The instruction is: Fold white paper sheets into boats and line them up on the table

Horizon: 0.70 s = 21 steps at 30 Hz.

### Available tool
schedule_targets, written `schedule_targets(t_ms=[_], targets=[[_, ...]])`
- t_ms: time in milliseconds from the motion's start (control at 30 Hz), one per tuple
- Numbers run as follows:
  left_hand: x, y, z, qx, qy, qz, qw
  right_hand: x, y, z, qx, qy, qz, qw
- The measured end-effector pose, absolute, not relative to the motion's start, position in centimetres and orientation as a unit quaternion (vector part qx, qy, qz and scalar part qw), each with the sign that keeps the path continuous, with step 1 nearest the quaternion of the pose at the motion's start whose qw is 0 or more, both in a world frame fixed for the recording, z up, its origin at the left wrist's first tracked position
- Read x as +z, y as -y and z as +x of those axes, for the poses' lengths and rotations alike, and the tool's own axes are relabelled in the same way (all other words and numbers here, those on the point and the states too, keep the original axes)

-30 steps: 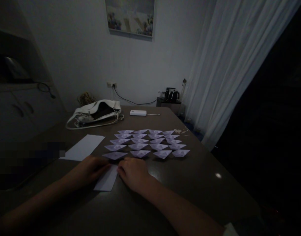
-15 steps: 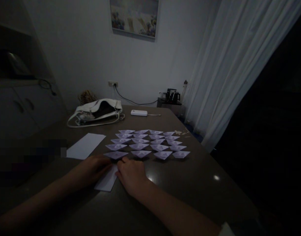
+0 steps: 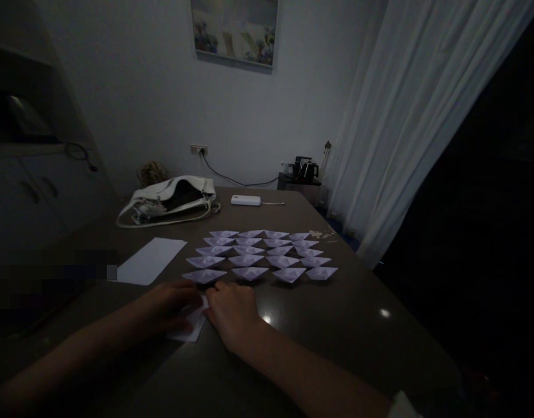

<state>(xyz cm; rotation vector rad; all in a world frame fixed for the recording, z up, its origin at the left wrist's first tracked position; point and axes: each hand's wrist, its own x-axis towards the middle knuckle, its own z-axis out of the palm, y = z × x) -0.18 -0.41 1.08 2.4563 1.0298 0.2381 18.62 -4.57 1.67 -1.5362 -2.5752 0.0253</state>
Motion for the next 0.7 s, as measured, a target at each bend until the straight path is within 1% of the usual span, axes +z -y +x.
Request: schedule_targets(t_ms=[167, 300, 367, 467, 700], targets=[[0.4, 0.0, -0.3, 0.086, -0.376, 0.890, 0.242, 1.9, 5.5, 18.7, 0.049, 0.901, -0.427, 0.067], [-0.1, -0.3, -0.6, 0.087, -0.359, 0.899, 0.235, 1.7, 5.3, 19.5, 0.115, 0.927, -0.346, 0.084], [-0.2, -0.3, -0.7, 0.089, -0.352, 0.900, 0.239, 1.4, 4.8, 19.9, 0.143, 0.920, -0.348, 0.113], [0.1, -0.3, -0.6, 0.092, -0.357, 0.897, 0.245, 0.9, 4.1, 20.1, 0.133, 0.897, -0.389, 0.161], [0.6, 0.0, -0.4, 0.085, -0.374, 0.889, 0.251, 0.1, 3.8, 19.9, 0.094, 0.894, -0.412, 0.148]])
